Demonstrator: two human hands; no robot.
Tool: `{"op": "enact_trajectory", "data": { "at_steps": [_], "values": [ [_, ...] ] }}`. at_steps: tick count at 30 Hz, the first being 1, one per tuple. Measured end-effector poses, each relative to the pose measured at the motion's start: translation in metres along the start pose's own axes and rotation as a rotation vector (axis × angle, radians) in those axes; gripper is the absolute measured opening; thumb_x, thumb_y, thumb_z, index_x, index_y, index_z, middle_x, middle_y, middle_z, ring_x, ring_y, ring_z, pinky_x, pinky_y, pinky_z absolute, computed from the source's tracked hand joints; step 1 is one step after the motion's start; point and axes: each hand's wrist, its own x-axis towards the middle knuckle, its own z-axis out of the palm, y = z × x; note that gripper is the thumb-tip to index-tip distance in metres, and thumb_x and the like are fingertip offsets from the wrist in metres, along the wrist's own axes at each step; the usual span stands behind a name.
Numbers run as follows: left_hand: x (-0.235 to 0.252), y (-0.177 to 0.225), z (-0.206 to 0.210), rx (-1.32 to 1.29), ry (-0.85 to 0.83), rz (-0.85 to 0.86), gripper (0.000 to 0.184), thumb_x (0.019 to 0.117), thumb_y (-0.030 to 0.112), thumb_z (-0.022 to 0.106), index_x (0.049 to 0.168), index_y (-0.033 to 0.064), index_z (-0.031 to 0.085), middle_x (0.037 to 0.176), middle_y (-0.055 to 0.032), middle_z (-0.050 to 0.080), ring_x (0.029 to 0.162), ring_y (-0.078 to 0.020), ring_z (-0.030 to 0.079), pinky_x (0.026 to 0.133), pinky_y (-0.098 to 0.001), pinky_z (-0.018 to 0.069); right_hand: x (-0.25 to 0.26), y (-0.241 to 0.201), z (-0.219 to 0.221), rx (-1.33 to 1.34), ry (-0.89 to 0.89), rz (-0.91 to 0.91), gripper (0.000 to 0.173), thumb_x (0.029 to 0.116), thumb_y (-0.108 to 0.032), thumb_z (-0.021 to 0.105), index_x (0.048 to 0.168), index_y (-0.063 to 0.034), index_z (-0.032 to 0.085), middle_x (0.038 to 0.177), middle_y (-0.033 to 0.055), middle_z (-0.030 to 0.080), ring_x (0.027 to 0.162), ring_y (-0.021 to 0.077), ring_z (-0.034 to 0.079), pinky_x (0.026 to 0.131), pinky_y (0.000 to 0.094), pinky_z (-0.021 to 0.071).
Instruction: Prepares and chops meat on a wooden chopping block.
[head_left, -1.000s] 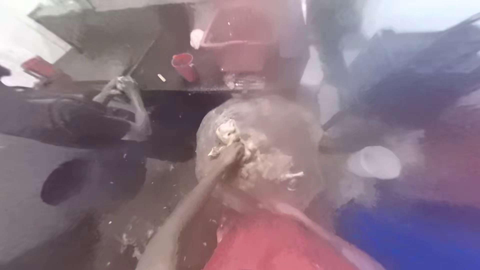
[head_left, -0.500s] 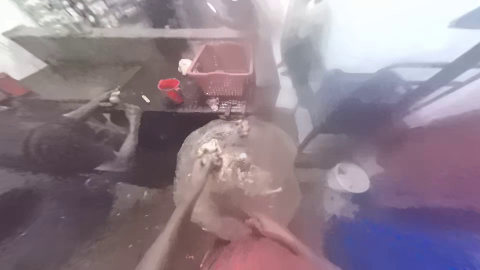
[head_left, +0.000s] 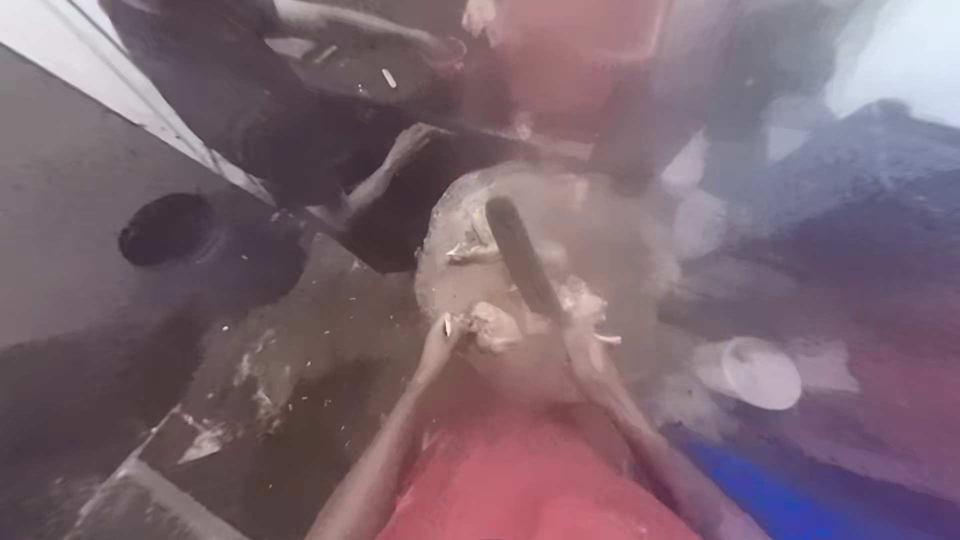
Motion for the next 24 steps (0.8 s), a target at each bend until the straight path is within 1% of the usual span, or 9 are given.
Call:
{"op": "enact_trajectory", "data": {
  "at_steps": [2, 5, 7, 8, 10, 15, 17, 20, 24],
  "values": [
    [0.003, -0.002, 0.001, 0.000, 0.024, 0.042, 0.051, 0.1001, 0.027, 0.065, 0.141, 0.0006, 0.053, 0.123, -0.0186, 0.067, 0.109, -0.0241, 0.067, 0.099, -0.0438, 0.0545, 0.004, -0.040, -0.001, 0.161, 0.020, -0.213, 0.073, 0.1051, -0.062, 0.032, 0.133, 0.0016, 0.056, 0.090, -0.0007, 0.065, 0.075, 0.0014, 0.060, 0.071, 0.0239, 0.0569],
    [0.003, -0.007, 0.003, -0.036, 0.023, 0.063, 0.052, 0.0993, 0.026, 0.065, 0.143, -0.0001, 0.052, 0.124, -0.0186, 0.066, 0.110, -0.0236, 0.067, 0.099, -0.0426, 0.0552, 0.005, -0.056, 0.022, 0.153, 0.016, -0.353, 0.083, 0.1015, -0.066, 0.039, 0.133, 0.0089, 0.054, 0.099, 0.0033, 0.069, 0.087, -0.0001, 0.065, 0.082, 0.0236, 0.0583],
    [0.003, -0.008, 0.003, -0.028, 0.016, 0.058, 0.054, 0.0999, 0.020, 0.063, 0.146, -0.0019, 0.048, 0.131, -0.0213, 0.063, 0.117, -0.0257, 0.065, 0.104, -0.0425, 0.0519, 0.001, -0.019, 0.043, -0.125, -0.047, -0.160, 0.060, 0.0950, -0.046, 0.060, 0.131, 0.0030, 0.063, 0.106, 0.0112, 0.074, 0.095, 0.0123, 0.071, 0.089, 0.0339, 0.0585],
    [0.002, -0.009, 0.003, -0.020, 0.017, 0.066, 0.051, 0.1006, 0.017, 0.062, 0.146, -0.0030, 0.048, 0.131, -0.0218, 0.064, 0.117, -0.0257, 0.065, 0.104, -0.0413, 0.0515, 0.003, 0.003, 0.052, -0.290, -0.178, 0.046, 0.054, 0.0965, -0.041, 0.061, 0.135, -0.0040, 0.062, 0.116, 0.0131, 0.072, 0.105, 0.0198, 0.070, 0.097, 0.0419, 0.0556],
    [-0.002, -0.016, 0.002, -0.054, 0.019, 0.065, 0.050, 0.1023, 0.017, 0.060, 0.145, -0.0048, 0.047, 0.131, -0.0230, 0.063, 0.118, -0.0260, 0.064, 0.105, -0.0413, 0.0510, 0.015, 0.051, 0.064, -0.436, -0.425, 0.289, 0.049, 0.1092, -0.041, 0.042, 0.139, -0.0043, 0.057, 0.128, 0.0196, 0.065, 0.119, 0.0312, 0.064, 0.105, 0.0519, 0.0484],
    [-0.017, -0.048, -0.017, -0.256, 0.052, 0.043, 0.050, 0.1019, 0.016, 0.058, 0.147, -0.0030, 0.046, 0.125, -0.0159, 0.066, 0.105, -0.0158, 0.067, 0.093, -0.0334, 0.0570, 0.025, 0.017, 0.050, -0.494, -0.445, 0.294, 0.052, 0.1104, -0.041, 0.035, 0.143, -0.0057, 0.054, 0.131, 0.0197, 0.065, 0.122, 0.0330, 0.063, 0.106, 0.0545, 0.0477],
    [-0.015, -0.061, -0.016, -0.318, 0.043, 0.040, 0.042, 0.1014, 0.014, 0.057, 0.140, -0.0023, 0.050, 0.107, -0.0113, 0.068, 0.085, -0.0144, 0.068, 0.075, -0.0320, 0.0594, 0.025, -0.003, 0.050, -0.395, -0.389, 0.241, 0.047, 0.1071, -0.033, 0.043, 0.142, -0.0045, 0.054, 0.123, 0.0190, 0.067, 0.114, 0.0313, 0.066, 0.101, 0.0530, 0.0513],
    [-0.012, -0.062, -0.017, -0.298, 0.049, 0.040, 0.043, 0.1014, 0.016, 0.055, 0.140, -0.0015, 0.051, 0.113, -0.0104, 0.068, 0.093, -0.0126, 0.067, 0.083, -0.0310, 0.0581, 0.031, 0.009, 0.068, -0.354, -0.370, 0.202, 0.048, 0.0985, -0.030, 0.056, 0.142, -0.0098, 0.055, 0.120, 0.0163, 0.069, 0.110, 0.0285, 0.068, 0.097, 0.0523, 0.0535],
    [-0.020, -0.030, -0.026, -0.380, 0.104, -0.034, 0.040, 0.1021, 0.013, 0.057, 0.138, -0.0024, 0.052, 0.101, -0.0094, 0.068, 0.079, -0.0122, 0.066, 0.072, -0.0311, 0.0588, 0.027, 0.067, 0.063, -0.389, -0.577, 0.240, 0.054, 0.1105, -0.044, 0.035, 0.141, -0.0047, 0.055, 0.131, 0.0203, 0.063, 0.124, 0.0314, 0.061, 0.109, 0.0516, 0.0453]
  ]
}}
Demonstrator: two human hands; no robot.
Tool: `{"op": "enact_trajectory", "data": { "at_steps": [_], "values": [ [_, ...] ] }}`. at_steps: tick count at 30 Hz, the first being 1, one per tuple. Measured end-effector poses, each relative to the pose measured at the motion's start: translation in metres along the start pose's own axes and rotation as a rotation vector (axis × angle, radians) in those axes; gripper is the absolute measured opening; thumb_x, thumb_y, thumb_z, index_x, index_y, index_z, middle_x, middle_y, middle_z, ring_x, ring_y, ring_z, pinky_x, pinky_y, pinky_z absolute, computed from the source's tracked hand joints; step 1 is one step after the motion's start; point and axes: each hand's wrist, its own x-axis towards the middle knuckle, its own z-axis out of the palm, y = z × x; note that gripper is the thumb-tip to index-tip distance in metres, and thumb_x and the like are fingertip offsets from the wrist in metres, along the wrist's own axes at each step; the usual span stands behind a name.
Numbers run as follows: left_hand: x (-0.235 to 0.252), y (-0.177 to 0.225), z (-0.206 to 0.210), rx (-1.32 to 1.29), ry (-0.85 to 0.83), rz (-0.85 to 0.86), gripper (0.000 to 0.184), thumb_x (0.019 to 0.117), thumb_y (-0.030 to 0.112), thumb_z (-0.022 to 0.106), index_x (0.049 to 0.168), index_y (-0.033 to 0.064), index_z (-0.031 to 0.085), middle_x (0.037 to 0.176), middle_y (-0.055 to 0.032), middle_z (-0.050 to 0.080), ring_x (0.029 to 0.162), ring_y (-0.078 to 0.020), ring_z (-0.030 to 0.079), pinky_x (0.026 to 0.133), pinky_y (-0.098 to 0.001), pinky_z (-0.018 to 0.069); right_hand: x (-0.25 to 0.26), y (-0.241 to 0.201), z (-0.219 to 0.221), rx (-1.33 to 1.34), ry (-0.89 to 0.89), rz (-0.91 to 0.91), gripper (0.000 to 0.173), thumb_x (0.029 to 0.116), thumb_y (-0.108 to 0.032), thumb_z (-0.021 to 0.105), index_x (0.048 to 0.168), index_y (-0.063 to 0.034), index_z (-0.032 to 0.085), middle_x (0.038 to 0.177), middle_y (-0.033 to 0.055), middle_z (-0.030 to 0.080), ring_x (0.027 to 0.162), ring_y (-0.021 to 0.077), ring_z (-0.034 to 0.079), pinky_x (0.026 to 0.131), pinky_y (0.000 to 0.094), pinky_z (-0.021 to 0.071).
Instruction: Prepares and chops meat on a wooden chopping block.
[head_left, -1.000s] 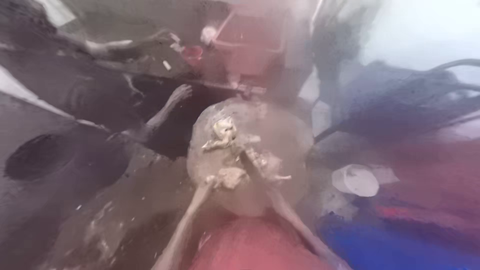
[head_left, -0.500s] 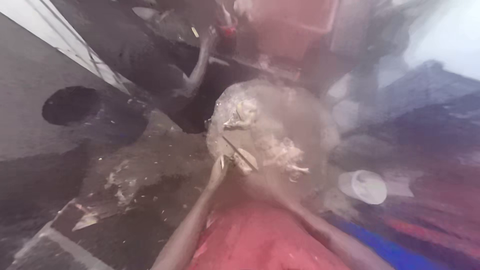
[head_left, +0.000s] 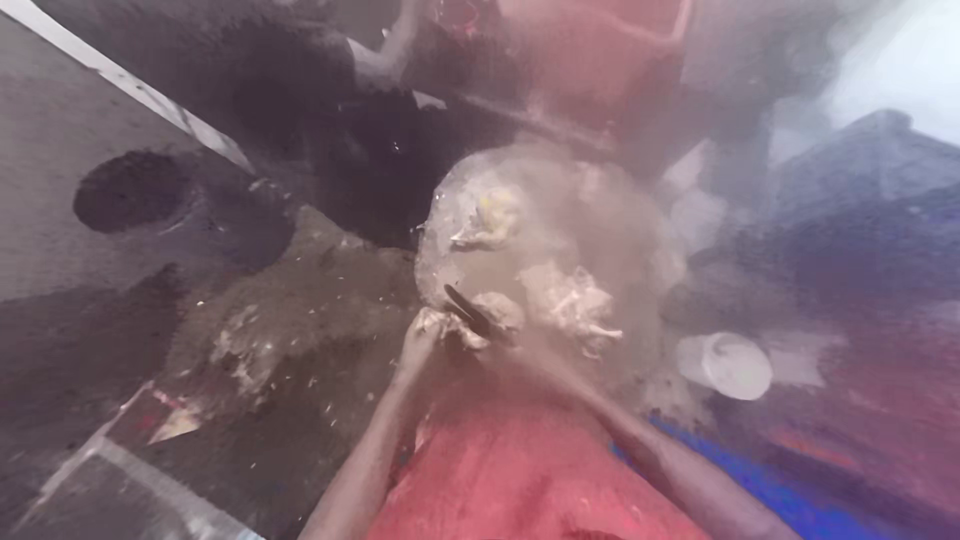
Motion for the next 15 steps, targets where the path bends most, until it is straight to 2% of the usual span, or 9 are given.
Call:
{"op": "enact_trajectory", "data": {
  "at_steps": [1, 3, 5, 6, 8, 11, 13, 14, 15],
  "values": [
    [-0.002, 0.011, -0.002, -0.010, 0.013, -0.012, 0.038, 0.1013, 0.013, 0.056, 0.136, -0.0027, 0.052, 0.098, -0.0096, 0.068, 0.076, -0.0130, 0.067, 0.070, -0.0317, 0.0596, -0.005, 0.011, -0.003, 0.057, 0.017, -0.015, 0.052, 0.1113, -0.039, 0.036, 0.142, -0.0026, 0.055, 0.136, 0.0211, 0.062, 0.128, 0.0310, 0.059, 0.113, 0.0492, 0.0424],
    [-0.014, 0.027, -0.008, -0.116, 0.042, -0.047, 0.037, 0.1022, 0.013, 0.055, 0.134, -0.0046, 0.050, 0.101, -0.0123, 0.068, 0.081, -0.0166, 0.069, 0.074, -0.0343, 0.0611, -0.014, 0.036, -0.005, 0.130, 0.146, -0.026, 0.044, 0.1115, -0.029, 0.038, 0.133, 0.0009, 0.063, 0.129, 0.0209, 0.066, 0.125, 0.0292, 0.061, 0.112, 0.0458, 0.0443],
    [-0.023, 0.035, -0.006, -0.366, 0.059, -0.103, 0.033, 0.1047, 0.011, 0.053, 0.134, -0.0041, 0.048, 0.102, -0.0162, 0.069, 0.085, -0.0233, 0.071, 0.075, -0.0393, 0.0627, -0.019, 0.038, -0.015, 0.179, 0.226, 0.087, 0.046, 0.1125, -0.027, 0.035, 0.134, 0.0061, 0.059, 0.129, 0.0264, 0.064, 0.124, 0.0339, 0.061, 0.110, 0.0489, 0.0436],
    [-0.024, 0.033, 0.000, -0.468, 0.070, -0.142, 0.032, 0.1053, 0.011, 0.052, 0.133, -0.0044, 0.049, 0.103, -0.0179, 0.070, 0.087, -0.0257, 0.071, 0.076, -0.0413, 0.0624, -0.020, 0.035, -0.019, 0.189, 0.272, 0.138, 0.047, 0.1127, -0.029, 0.034, 0.135, 0.0055, 0.057, 0.127, 0.0266, 0.064, 0.121, 0.0345, 0.061, 0.108, 0.0501, 0.0449],
    [-0.025, 0.031, 0.020, -0.514, 0.085, -0.226, 0.030, 0.1061, 0.014, 0.053, 0.130, -0.0025, 0.053, 0.103, -0.0157, 0.071, 0.088, -0.0236, 0.071, 0.075, -0.0398, 0.0614, -0.017, 0.020, -0.028, 0.192, 0.362, 0.127, 0.046, 0.1118, -0.030, 0.033, 0.138, 0.0017, 0.054, 0.118, 0.0227, 0.066, 0.108, 0.0317, 0.066, 0.098, 0.0499, 0.0519],
    [-0.024, 0.011, 0.048, -0.439, -0.043, -0.300, 0.037, 0.1070, 0.016, 0.053, 0.140, 0.0015, 0.046, 0.114, -0.0168, 0.067, 0.096, -0.0265, 0.071, 0.081, -0.0437, 0.0624, -0.025, -0.026, -0.038, 0.269, 0.449, -0.042, 0.048, 0.1069, -0.026, 0.038, 0.147, 0.0007, 0.046, 0.106, 0.0164, 0.067, 0.092, 0.0225, 0.066, 0.087, 0.0426, 0.0561],
    [-0.026, -0.008, 0.063, -0.360, -0.080, -0.312, 0.038, 0.1061, 0.016, 0.055, 0.140, 0.0003, 0.048, 0.118, -0.0177, 0.067, 0.099, -0.0271, 0.071, 0.083, -0.0439, 0.0623, -0.031, -0.044, -0.035, 0.219, 0.395, -0.075, 0.053, 0.1016, -0.023, 0.048, 0.148, 0.0017, 0.046, 0.118, 0.0211, 0.068, 0.106, 0.0267, 0.068, 0.097, 0.0454, 0.0544],
    [-0.026, -0.012, 0.069, -0.321, -0.087, -0.298, 0.038, 0.1051, 0.016, 0.057, 0.139, 0.0001, 0.050, 0.120, -0.0175, 0.067, 0.101, -0.0270, 0.071, 0.084, -0.0441, 0.0625, -0.029, -0.046, -0.031, 0.163, 0.325, -0.013, 0.053, 0.1018, -0.023, 0.053, 0.149, 0.0005, 0.046, 0.127, 0.0228, 0.066, 0.115, 0.0299, 0.066, 0.104, 0.0478, 0.0513],
    [-0.027, -0.013, 0.073, -0.287, -0.093, -0.285, 0.039, 0.1046, 0.016, 0.058, 0.139, 0.0001, 0.050, 0.123, -0.0173, 0.066, 0.103, -0.0266, 0.070, 0.085, -0.0437, 0.0626, -0.025, -0.042, -0.026, 0.090, 0.248, 0.068, 0.052, 0.1045, -0.029, 0.052, 0.149, -0.0012, 0.047, 0.133, 0.0225, 0.063, 0.122, 0.0315, 0.063, 0.108, 0.0497, 0.0478]
  ]
}}
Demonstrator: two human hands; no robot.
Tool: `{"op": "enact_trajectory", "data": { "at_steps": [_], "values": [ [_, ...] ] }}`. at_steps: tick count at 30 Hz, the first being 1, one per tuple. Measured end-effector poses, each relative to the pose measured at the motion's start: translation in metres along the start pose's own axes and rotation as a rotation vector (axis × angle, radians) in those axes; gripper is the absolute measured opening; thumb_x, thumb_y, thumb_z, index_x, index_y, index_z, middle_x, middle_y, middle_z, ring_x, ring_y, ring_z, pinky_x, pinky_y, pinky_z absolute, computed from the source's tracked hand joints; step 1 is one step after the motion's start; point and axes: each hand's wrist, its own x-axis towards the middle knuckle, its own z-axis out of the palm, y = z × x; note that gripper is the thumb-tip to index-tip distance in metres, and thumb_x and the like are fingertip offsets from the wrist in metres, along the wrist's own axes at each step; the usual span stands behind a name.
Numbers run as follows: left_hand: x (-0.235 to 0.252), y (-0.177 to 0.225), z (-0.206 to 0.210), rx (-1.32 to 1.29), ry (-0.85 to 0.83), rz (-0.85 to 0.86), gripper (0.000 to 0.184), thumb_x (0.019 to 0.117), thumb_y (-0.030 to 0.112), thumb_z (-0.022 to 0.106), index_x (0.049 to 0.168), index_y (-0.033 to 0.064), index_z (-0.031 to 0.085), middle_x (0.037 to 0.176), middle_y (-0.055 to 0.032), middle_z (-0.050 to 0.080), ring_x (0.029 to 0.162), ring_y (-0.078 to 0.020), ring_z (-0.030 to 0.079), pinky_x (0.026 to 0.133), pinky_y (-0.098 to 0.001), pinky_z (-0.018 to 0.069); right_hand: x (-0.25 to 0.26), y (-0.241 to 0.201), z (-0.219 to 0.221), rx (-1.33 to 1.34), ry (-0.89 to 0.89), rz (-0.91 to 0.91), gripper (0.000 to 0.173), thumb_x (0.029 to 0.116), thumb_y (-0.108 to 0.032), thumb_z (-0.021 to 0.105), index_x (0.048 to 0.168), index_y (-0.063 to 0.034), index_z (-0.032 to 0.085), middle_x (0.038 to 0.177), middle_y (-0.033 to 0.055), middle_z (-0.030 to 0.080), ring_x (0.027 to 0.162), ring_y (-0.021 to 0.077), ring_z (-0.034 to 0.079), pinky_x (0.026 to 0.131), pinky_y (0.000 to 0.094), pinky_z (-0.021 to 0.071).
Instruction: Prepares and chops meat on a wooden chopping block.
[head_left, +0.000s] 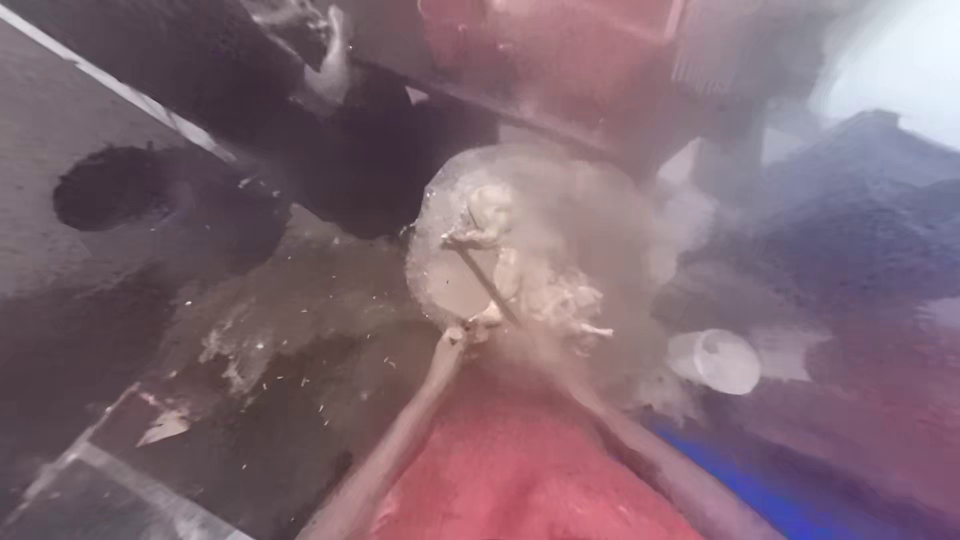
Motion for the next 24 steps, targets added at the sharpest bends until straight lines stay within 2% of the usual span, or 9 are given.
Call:
{"op": "enact_trajectory", "data": {
  "at_steps": [2, 4, 9, 12, 15, 17, 19, 21, 24],
  "values": [
    [-0.006, 0.000, 0.005, 0.023, 0.011, 0.031, 0.038, 0.1033, 0.013, 0.060, 0.138, -0.0017, 0.050, 0.120, -0.0182, 0.067, 0.099, -0.0261, 0.072, 0.082, -0.0419, 0.0638, 0.009, 0.028, 0.016, -0.154, -0.090, 0.063, 0.055, 0.1091, -0.047, 0.037, 0.147, -0.0095, 0.052, 0.136, 0.0172, 0.063, 0.127, 0.0308, 0.060, 0.110, 0.0533, 0.0456],
    [-0.007, 0.004, 0.003, 0.032, 0.003, 0.106, 0.034, 0.1020, 0.011, 0.061, 0.132, -0.0029, 0.053, 0.115, -0.0174, 0.068, 0.097, -0.0246, 0.072, 0.083, -0.0405, 0.0636, 0.016, 0.047, 0.022, -0.141, -0.067, 0.040, 0.056, 0.1088, -0.050, 0.034, 0.143, -0.0108, 0.056, 0.132, 0.0157, 0.065, 0.123, 0.0297, 0.063, 0.108, 0.0536, 0.0477],
    [0.000, -0.005, -0.007, 0.260, -0.026, 0.154, 0.034, 0.0988, 0.011, 0.064, 0.129, -0.0026, 0.056, 0.114, -0.0136, 0.067, 0.100, -0.0168, 0.068, 0.089, -0.0341, 0.0586, -0.011, -0.004, 0.002, 0.166, 0.025, -0.099, 0.046, 0.1025, -0.025, 0.053, 0.141, 0.0009, 0.053, 0.119, 0.0197, 0.067, 0.109, 0.0267, 0.066, 0.099, 0.0454, 0.0528],
    [0.000, -0.010, -0.004, 0.315, -0.017, 0.118, 0.034, 0.0987, 0.009, 0.064, 0.130, -0.0022, 0.055, 0.110, -0.0142, 0.068, 0.092, -0.0183, 0.071, 0.083, -0.0354, 0.0618, -0.003, -0.006, 0.015, 0.014, 0.080, -0.107, 0.048, 0.0980, -0.042, 0.059, 0.131, -0.0085, 0.064, 0.112, 0.0102, 0.072, 0.104, 0.0204, 0.069, 0.095, 0.0433, 0.0552],
    [-0.007, -0.002, 0.000, 0.382, 0.050, 0.154, 0.030, 0.0987, 0.011, 0.064, 0.124, -0.0039, 0.056, 0.100, -0.0130, 0.068, 0.081, -0.0169, 0.071, 0.074, -0.0342, 0.0623, 0.008, 0.041, 0.037, 0.004, -0.170, 0.002, 0.054, 0.1102, -0.044, 0.037, 0.142, -0.0048, 0.055, 0.131, 0.0191, 0.064, 0.123, 0.0295, 0.062, 0.109, 0.0507, 0.0469],
    [-0.007, 0.007, -0.002, 0.408, 0.055, 0.258, 0.026, 0.0973, 0.011, 0.065, 0.116, -0.0053, 0.057, 0.093, -0.0114, 0.065, 0.078, -0.0147, 0.068, 0.072, -0.0324, 0.0605, 0.011, 0.059, 0.039, 0.117, -0.172, 0.035, 0.053, 0.1120, -0.039, 0.033, 0.139, -0.0004, 0.057, 0.130, 0.0213, 0.064, 0.122, 0.0292, 0.062, 0.109, 0.0480, 0.0462],
    [-0.002, 0.017, -0.010, 0.526, -0.040, 0.314, 0.032, 0.0980, 0.017, 0.064, 0.122, -0.0022, 0.058, 0.102, -0.0121, 0.065, 0.090, -0.0151, 0.066, 0.083, -0.0329, 0.0571, 0.007, 0.052, 0.030, 0.112, -0.110, 0.074, 0.049, 0.1120, -0.034, 0.036, 0.139, 0.0028, 0.055, 0.128, 0.0241, 0.064, 0.120, 0.0326, 0.063, 0.108, 0.0490, 0.0466],
    [0.014, 0.031, -0.016, 0.830, -0.058, 0.253, 0.048, 0.0998, 0.031, 0.065, 0.140, 0.0074, 0.054, 0.119, -0.0146, 0.069, 0.107, -0.0229, 0.069, 0.097, -0.0430, 0.0556, 0.004, 0.029, 0.010, 0.021, -0.058, 0.072, 0.045, 0.1102, -0.031, 0.041, 0.141, -0.0003, 0.053, 0.124, 0.0218, 0.066, 0.115, 0.0321, 0.065, 0.103, 0.0499, 0.0499],
    [0.023, 0.037, -0.019, 1.015, 0.055, 0.215, 0.049, 0.1012, 0.038, 0.062, 0.143, 0.0133, 0.054, 0.117, -0.0143, 0.071, 0.107, -0.0293, 0.070, 0.097, -0.0519, 0.0541, -0.006, -0.005, -0.011, 0.025, -0.013, -0.078, 0.050, 0.0989, -0.024, 0.057, 0.145, -0.0057, 0.051, 0.118, 0.0190, 0.069, 0.107, 0.0304, 0.069, 0.096, 0.0527, 0.0544]
  ]
}}
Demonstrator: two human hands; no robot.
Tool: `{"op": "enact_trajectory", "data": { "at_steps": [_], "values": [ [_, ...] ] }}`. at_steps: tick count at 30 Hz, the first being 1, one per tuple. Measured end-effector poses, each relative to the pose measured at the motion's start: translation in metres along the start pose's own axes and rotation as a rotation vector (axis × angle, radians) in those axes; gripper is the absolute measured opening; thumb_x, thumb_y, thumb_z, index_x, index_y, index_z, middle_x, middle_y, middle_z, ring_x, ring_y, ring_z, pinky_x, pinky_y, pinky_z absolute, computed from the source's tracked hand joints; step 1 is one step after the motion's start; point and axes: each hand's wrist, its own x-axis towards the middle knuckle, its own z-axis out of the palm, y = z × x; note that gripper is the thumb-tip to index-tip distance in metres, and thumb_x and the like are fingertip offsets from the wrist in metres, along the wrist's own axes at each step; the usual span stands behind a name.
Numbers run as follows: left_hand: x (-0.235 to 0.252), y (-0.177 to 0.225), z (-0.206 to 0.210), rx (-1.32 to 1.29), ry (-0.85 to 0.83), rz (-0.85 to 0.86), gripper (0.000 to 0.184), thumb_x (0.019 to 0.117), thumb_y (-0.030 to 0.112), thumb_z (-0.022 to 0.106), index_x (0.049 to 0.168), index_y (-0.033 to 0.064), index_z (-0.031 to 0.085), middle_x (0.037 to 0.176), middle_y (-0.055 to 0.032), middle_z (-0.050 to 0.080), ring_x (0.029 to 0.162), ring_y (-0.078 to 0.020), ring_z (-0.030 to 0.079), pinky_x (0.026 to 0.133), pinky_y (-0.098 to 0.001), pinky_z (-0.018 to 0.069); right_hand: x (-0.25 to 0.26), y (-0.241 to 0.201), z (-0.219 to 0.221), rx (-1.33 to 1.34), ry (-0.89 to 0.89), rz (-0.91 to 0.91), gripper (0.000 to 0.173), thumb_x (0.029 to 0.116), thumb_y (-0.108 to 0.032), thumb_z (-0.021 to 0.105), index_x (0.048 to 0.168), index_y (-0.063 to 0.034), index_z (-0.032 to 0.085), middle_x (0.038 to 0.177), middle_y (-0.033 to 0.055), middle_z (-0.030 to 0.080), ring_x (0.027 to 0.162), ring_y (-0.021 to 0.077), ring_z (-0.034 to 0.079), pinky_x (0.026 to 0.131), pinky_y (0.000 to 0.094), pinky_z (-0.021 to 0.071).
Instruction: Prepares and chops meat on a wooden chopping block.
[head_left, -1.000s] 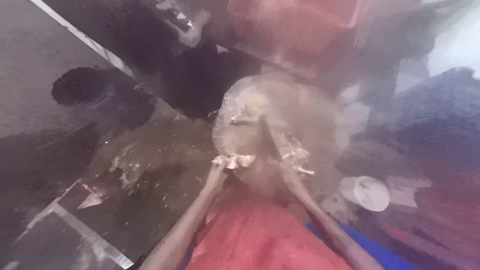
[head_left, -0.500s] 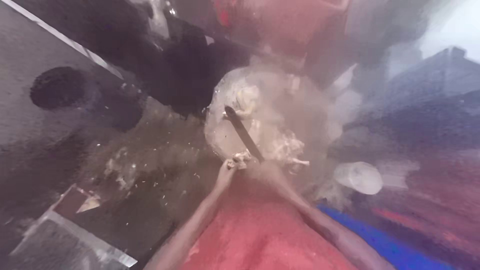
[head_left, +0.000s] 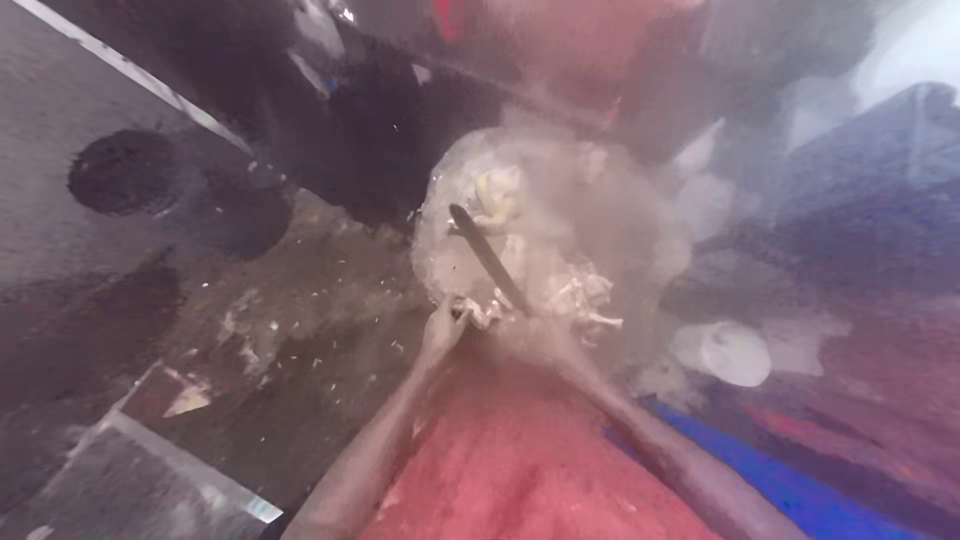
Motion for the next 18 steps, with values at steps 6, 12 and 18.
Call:
{"op": "enact_trajectory", "data": {
  "at_steps": [6, 12, 18],
  "values": [
    [-0.015, 0.000, 0.002, -0.082, 0.158, 0.152, 0.028, 0.0967, 0.027, 0.065, 0.114, 0.0057, 0.069, 0.097, -0.0078, 0.072, 0.086, -0.0164, 0.070, 0.082, -0.0393, 0.0583, 0.006, 0.035, 0.032, -0.143, -0.146, 0.019, 0.056, 0.1073, -0.048, 0.042, 0.141, -0.0055, 0.056, 0.127, 0.0184, 0.066, 0.118, 0.0304, 0.065, 0.104, 0.0519, 0.0498],
    [-0.030, 0.002, 0.014, -0.607, 0.127, -0.123, 0.023, 0.1010, 0.019, 0.065, 0.113, 0.0003, 0.061, 0.085, -0.0086, 0.073, 0.065, -0.0167, 0.071, 0.061, -0.0324, 0.0623, 0.005, 0.019, 0.012, -0.148, -0.109, 0.078, 0.052, 0.1096, -0.044, 0.037, 0.141, -0.0069, 0.056, 0.124, 0.0170, 0.067, 0.116, 0.0294, 0.065, 0.103, 0.0510, 0.0507],
    [-0.048, -0.009, 0.045, -0.889, -0.100, -0.212, 0.021, 0.1031, 0.011, 0.059, 0.118, -0.0036, 0.057, 0.098, -0.0147, 0.072, 0.081, -0.0238, 0.074, 0.073, -0.0382, 0.0640, -0.001, 0.002, 0.023, 0.141, 0.048, -0.172, 0.051, 0.1021, -0.045, 0.052, 0.132, -0.0051, 0.063, 0.111, 0.0096, 0.072, 0.099, 0.0150, 0.069, 0.092, 0.0367, 0.0569]
  ]
}}
